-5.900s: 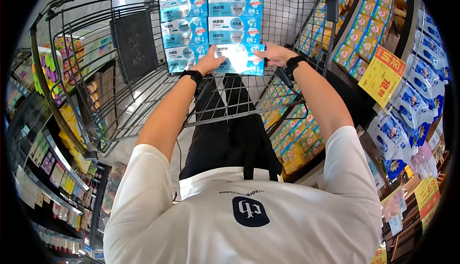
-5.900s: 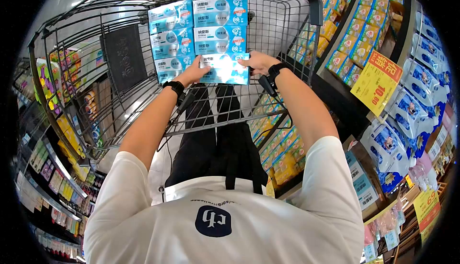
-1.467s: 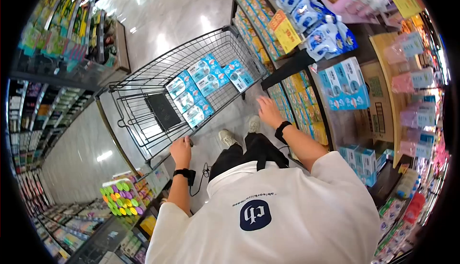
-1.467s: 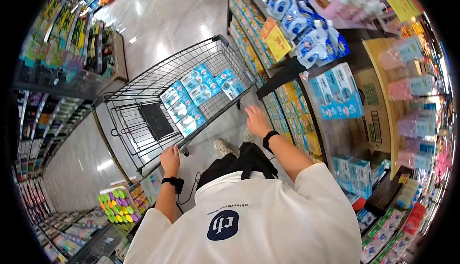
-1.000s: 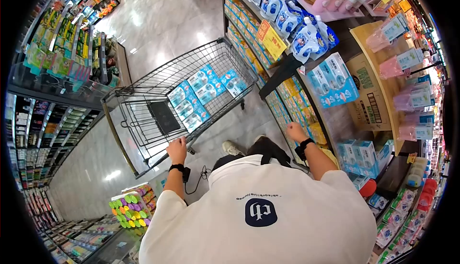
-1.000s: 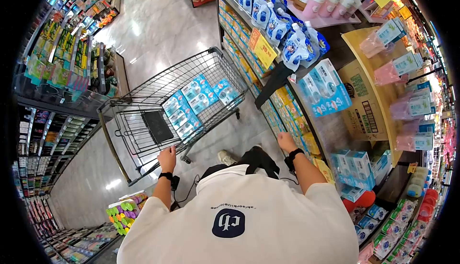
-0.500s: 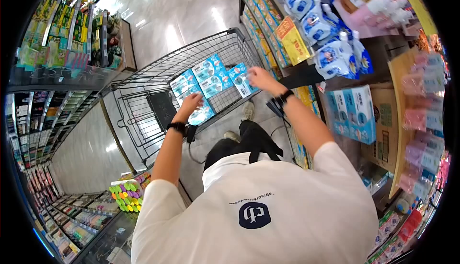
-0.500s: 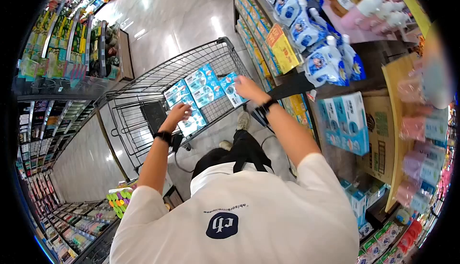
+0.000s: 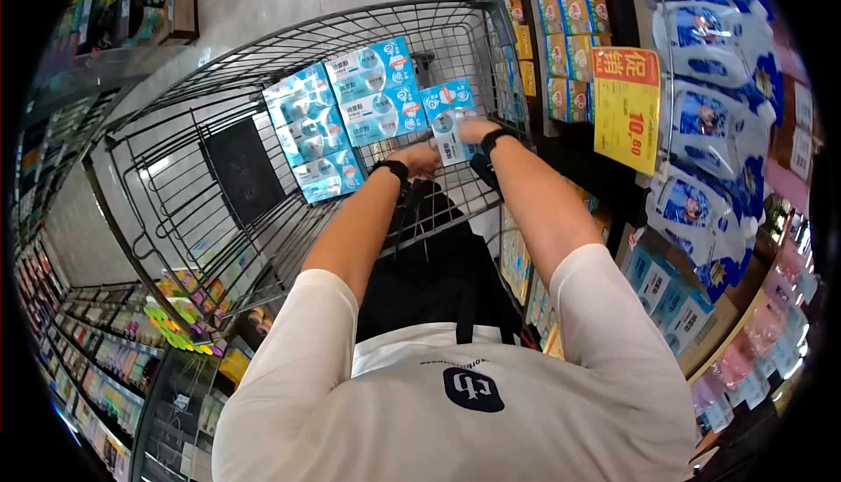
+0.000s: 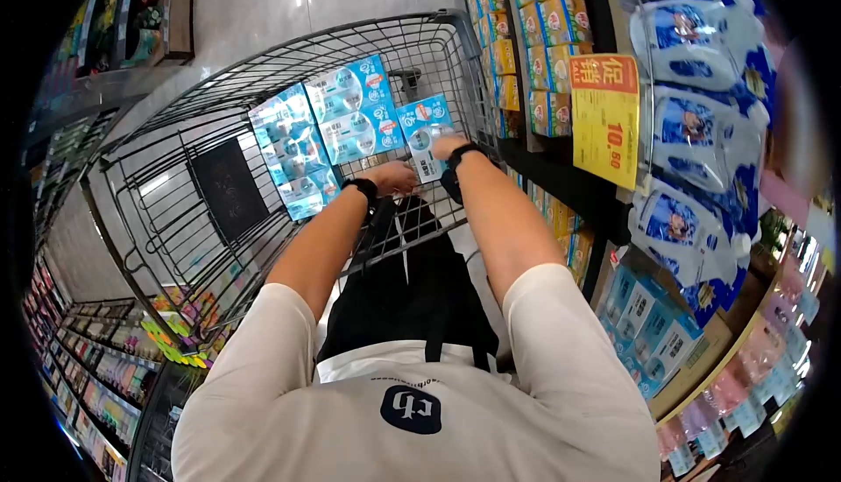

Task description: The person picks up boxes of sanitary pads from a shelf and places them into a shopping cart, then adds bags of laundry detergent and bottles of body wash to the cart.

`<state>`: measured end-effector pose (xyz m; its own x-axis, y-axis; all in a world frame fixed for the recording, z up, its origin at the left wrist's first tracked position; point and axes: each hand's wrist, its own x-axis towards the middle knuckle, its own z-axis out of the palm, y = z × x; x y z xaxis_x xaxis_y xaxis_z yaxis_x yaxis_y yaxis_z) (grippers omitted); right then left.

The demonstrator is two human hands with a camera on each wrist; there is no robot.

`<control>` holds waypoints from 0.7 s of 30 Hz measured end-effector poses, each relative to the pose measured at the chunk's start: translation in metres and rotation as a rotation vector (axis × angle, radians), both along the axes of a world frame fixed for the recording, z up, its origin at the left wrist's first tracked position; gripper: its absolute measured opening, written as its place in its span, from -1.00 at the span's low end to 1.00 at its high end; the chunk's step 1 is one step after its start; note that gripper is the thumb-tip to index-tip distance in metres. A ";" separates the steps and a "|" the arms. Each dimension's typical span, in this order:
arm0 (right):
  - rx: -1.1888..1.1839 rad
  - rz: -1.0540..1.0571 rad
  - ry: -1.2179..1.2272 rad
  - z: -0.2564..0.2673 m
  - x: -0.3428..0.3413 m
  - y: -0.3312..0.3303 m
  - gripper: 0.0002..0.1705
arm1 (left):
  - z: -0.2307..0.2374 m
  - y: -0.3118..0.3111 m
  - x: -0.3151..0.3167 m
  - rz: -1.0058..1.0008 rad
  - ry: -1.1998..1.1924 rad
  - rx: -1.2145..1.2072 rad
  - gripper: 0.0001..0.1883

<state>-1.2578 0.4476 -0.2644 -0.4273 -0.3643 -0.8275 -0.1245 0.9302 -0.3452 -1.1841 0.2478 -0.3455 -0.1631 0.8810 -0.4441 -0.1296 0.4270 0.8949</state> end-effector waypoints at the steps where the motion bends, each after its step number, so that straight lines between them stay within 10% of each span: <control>1: 0.014 -0.003 -0.005 -0.005 0.002 0.004 -0.57 | 0.027 0.018 0.001 0.295 -0.267 -0.193 -0.69; 2: 0.048 -0.057 -0.023 -0.007 0.004 0.005 -0.58 | 0.054 0.030 -0.001 0.587 -0.536 -0.383 -0.64; 6: 0.155 -0.475 -0.133 -0.003 0.008 0.001 -0.60 | 0.049 0.049 0.009 0.742 -0.527 -0.607 -0.48; 10: 0.146 -1.211 -0.157 0.040 0.000 -0.019 -0.60 | 0.093 0.031 -0.006 1.067 -0.707 -0.387 -0.34; 12: 0.187 -1.223 -0.036 -0.004 0.009 -0.004 -0.70 | 0.084 0.029 -0.011 1.162 -0.756 -0.368 -0.28; 14: -0.603 -1.567 -0.186 -0.007 0.011 0.001 -0.69 | 0.080 0.029 -0.011 1.468 -1.216 0.349 -0.32; 21: -0.442 -1.622 -0.039 -0.031 0.012 0.000 -0.82 | 0.102 0.033 -0.019 1.535 -1.196 0.082 -0.51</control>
